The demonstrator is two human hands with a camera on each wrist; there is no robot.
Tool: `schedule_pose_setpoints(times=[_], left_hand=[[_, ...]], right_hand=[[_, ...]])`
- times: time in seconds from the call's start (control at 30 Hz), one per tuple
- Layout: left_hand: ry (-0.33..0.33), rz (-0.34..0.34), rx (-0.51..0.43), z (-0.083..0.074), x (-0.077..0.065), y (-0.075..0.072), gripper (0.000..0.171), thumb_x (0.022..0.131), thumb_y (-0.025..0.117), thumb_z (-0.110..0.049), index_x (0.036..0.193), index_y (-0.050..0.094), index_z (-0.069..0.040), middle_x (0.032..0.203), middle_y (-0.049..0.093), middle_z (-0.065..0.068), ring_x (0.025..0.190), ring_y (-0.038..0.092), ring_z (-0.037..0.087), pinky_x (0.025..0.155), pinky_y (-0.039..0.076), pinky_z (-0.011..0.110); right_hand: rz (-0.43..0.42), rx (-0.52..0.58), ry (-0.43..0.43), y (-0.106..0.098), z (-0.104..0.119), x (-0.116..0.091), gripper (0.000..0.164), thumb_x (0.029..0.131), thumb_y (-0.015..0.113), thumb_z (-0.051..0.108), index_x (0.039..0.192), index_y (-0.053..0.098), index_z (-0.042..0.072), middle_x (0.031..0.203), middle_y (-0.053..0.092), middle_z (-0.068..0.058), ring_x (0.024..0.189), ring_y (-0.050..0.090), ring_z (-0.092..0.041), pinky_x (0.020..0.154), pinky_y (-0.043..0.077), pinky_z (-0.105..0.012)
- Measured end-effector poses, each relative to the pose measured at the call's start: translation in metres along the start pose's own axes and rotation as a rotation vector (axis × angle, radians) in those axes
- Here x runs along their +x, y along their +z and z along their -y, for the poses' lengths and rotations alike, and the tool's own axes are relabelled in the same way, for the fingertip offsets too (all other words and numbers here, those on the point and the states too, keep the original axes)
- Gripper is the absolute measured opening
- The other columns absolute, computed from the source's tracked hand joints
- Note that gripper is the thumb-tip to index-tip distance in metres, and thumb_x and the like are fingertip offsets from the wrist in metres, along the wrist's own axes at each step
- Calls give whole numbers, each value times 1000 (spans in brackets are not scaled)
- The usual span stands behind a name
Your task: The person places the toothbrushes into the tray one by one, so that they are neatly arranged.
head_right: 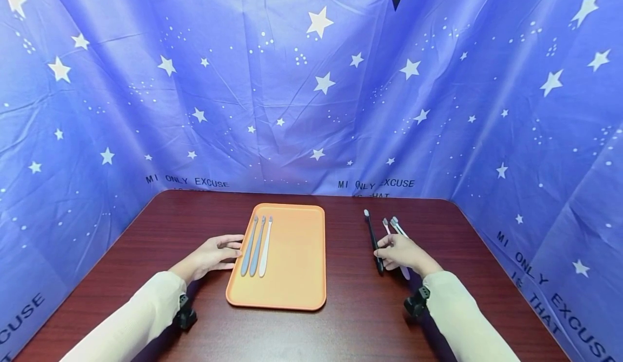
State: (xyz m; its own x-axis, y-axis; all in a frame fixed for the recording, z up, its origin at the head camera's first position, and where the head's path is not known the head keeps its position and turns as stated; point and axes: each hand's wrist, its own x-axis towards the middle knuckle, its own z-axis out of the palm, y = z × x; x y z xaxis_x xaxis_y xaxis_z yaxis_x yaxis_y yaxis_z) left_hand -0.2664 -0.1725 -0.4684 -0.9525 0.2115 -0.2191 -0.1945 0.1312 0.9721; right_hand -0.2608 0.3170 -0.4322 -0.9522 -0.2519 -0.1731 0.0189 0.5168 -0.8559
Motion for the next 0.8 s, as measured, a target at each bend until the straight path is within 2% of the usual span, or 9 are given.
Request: schedule_pose_setpoints(times=[0.27, 0.43, 0.8], left_hand=[[-2, 4, 7, 3, 2, -1, 55, 93, 67, 0, 145, 48, 0, 122, 62, 18, 104, 67, 26, 86, 59, 42], [-7, -2, 4, 3, 3, -1, 56, 93, 68, -1, 145, 49, -1, 122, 62, 17, 104, 67, 25, 85, 59, 42], [-27, -27, -3, 2, 5, 0, 54, 92, 69, 2, 144, 52, -2, 119, 63, 16, 99, 67, 23, 83, 60, 42]], right_hand=[[21, 44, -66, 4, 3, 2, 42, 95, 64, 5, 124, 47, -21, 79, 65, -5, 68, 63, -18, 66, 62, -38], [22, 77, -66, 7, 5, 4, 45, 95, 65, 5, 126, 45, -21, 82, 66, -6, 67, 64, -17, 66, 62, -37], [58, 252, -38, 21, 10, 12, 49, 95, 64, 7, 129, 40, -17, 93, 63, -7, 74, 64, -16, 70, 61, -32]])
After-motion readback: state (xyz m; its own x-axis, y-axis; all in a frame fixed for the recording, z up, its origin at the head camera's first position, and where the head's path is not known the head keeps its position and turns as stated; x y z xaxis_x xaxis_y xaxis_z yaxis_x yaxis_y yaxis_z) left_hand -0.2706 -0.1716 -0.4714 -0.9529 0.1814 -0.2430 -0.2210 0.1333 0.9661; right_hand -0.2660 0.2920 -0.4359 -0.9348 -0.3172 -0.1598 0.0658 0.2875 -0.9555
